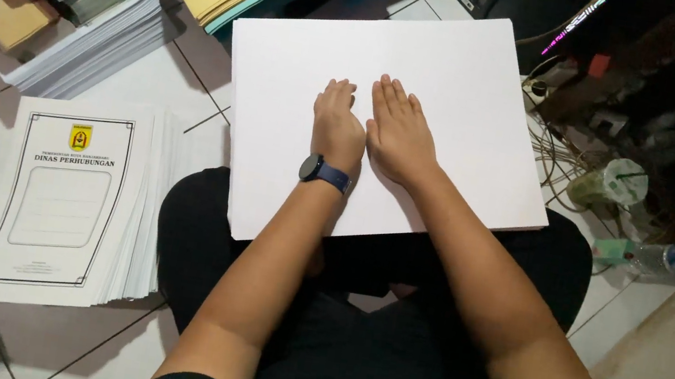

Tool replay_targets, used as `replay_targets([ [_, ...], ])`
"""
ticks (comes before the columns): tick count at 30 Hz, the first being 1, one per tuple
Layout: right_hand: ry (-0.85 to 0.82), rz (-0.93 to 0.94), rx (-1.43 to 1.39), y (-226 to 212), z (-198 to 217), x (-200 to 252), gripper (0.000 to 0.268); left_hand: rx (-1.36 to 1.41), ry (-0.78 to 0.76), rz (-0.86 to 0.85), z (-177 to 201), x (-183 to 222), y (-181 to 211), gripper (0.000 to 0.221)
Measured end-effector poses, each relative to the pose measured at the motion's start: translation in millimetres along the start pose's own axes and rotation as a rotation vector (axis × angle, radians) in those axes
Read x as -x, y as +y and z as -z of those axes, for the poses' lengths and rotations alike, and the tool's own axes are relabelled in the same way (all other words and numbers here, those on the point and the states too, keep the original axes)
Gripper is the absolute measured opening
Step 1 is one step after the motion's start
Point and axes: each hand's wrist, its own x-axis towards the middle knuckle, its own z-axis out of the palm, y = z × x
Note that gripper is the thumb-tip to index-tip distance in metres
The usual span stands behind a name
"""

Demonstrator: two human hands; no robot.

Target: Inserting printed paper sheets into white folders and stacking them.

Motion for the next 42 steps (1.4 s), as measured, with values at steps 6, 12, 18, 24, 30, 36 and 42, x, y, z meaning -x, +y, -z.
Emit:
replay_targets([
  [6,-0.031,-0.05,-0.034,15,6,-92,0.062,0.124,-0.022,-0.001,46,4,43,0.056],
  [12,-0.063,-0.045,-0.046,14,20,-102,0.061,0.009,-0.04,-0.025,41,2,41,0.055],
  [18,-0.059,0.028,0.004,21,6,-34,0.066,-0.112,-0.16,0.029,46,-1,39,0.038],
  [24,-0.074,-0.109,-0.012,42,25,60,0.075,-0.311,-0.464,-0.266,64,1,63,0.045],
  [30,-0.055,-0.214,0.028,45,38,99,0.069,-0.455,-0.654,-0.163,69,-1,81,0.058],
  [36,-0.056,-0.214,0.014,44,40,96,0.067,-0.515,-0.684,-0.068,49,-38,79,0.062],
  [42,-0.03,-0.23,0.019,43,38,94,0.067,-0.579,-0.719,-0.25,-50,-67,21,0.044],
])
